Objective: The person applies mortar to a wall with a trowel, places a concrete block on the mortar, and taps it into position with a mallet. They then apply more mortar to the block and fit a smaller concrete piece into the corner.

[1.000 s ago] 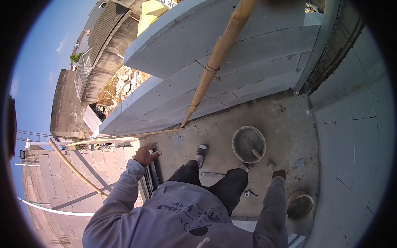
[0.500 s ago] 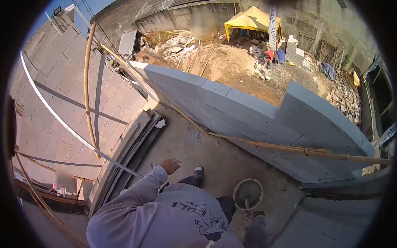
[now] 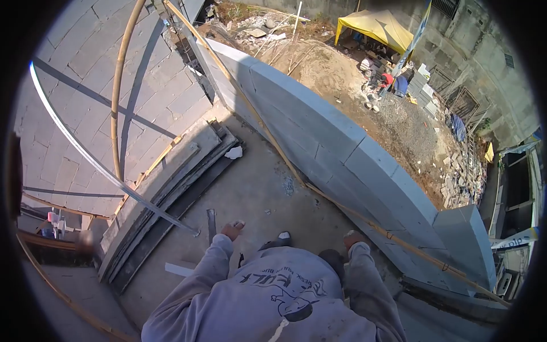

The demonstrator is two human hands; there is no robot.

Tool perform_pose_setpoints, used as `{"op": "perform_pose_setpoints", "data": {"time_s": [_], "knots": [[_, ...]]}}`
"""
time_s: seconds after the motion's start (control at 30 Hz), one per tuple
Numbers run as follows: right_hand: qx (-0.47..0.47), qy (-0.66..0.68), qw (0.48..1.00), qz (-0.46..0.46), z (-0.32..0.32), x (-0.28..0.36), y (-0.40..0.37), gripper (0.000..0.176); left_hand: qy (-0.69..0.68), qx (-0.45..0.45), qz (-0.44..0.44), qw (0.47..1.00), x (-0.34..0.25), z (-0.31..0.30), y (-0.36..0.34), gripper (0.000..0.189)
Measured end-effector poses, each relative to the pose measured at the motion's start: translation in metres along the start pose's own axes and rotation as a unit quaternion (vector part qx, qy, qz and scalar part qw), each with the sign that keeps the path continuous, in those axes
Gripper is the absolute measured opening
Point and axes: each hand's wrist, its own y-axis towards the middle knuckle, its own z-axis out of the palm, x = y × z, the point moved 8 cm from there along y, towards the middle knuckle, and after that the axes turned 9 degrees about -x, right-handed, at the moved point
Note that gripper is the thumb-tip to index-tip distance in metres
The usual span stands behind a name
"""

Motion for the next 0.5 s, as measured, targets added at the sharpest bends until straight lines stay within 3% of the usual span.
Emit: {"op": "perform_pose_setpoints", "data": {"time_s": [0.07, 0.1, 0.17, 0.23, 0.33, 0.37, 0.4, 0.43, 0.47, 0.5], "knots": [[-0.02, -0.064, 0.993, -0.098, -0.006, 0.038, 0.043, 0.019, -0.203, -0.029, 0.046, 0.978, 0.022, -0.008, 0.027, 0.052], [-0.024, -0.073, 0.989, -0.129, -0.01, 0.056, 0.061, 0.018, -0.259, -0.059, 0.026, 0.964, 0.028, -0.024, 0.022, 0.049], [-0.037, 0.179, 0.977, 0.106, -0.084, 0.081, 0.074, 0.017, -0.331, -0.126, -0.022, 0.935, 0.056, -0.055, 0.007, 0.045], [0.056, 0.098, 0.993, 0.045, -0.127, 0.129, 0.092, 0.028, -0.377, -0.189, -0.1, 0.901, 0.111, -0.07, -0.011, 0.043], [0.076, 0.098, 0.992, 0.006, -0.152, 0.157, 0.131, 0.029, -0.458, -0.209, -0.258, 0.825, 0.221, -0.042, -0.069, 0.044], [0.087, 0.096, 0.992, -0.009, -0.14, 0.161, 0.151, 0.029, -0.395, -0.213, -0.308, 0.839, 0.268, -0.024, -0.091, 0.046], [0.023, 0.096, 0.995, -0.011, -0.131, 0.155, 0.18, 0.027, -0.329, -0.213, -0.354, 0.849, 0.311, -0.003, -0.113, 0.047], [-0.042, 0.098, 0.994, -0.008, -0.129, 0.151, 0.2, 0.024, -0.209, -0.173, -0.353, 0.895, 0.341, 0.02, -0.136, 0.046], [-0.032, 0.103, 0.994, -0.007, -0.128, 0.156, 0.206, 0.024, -0.082, -0.122, -0.344, 0.927, 0.355, 0.03, -0.153, 0.045], [0.003, 0.114, 0.993, 0.004, -0.128, 0.159, 0.21, 0.027, -0.057, -0.145, -0.466, 0.871, 0.301, 0.014, -0.193, 0.048]]}}
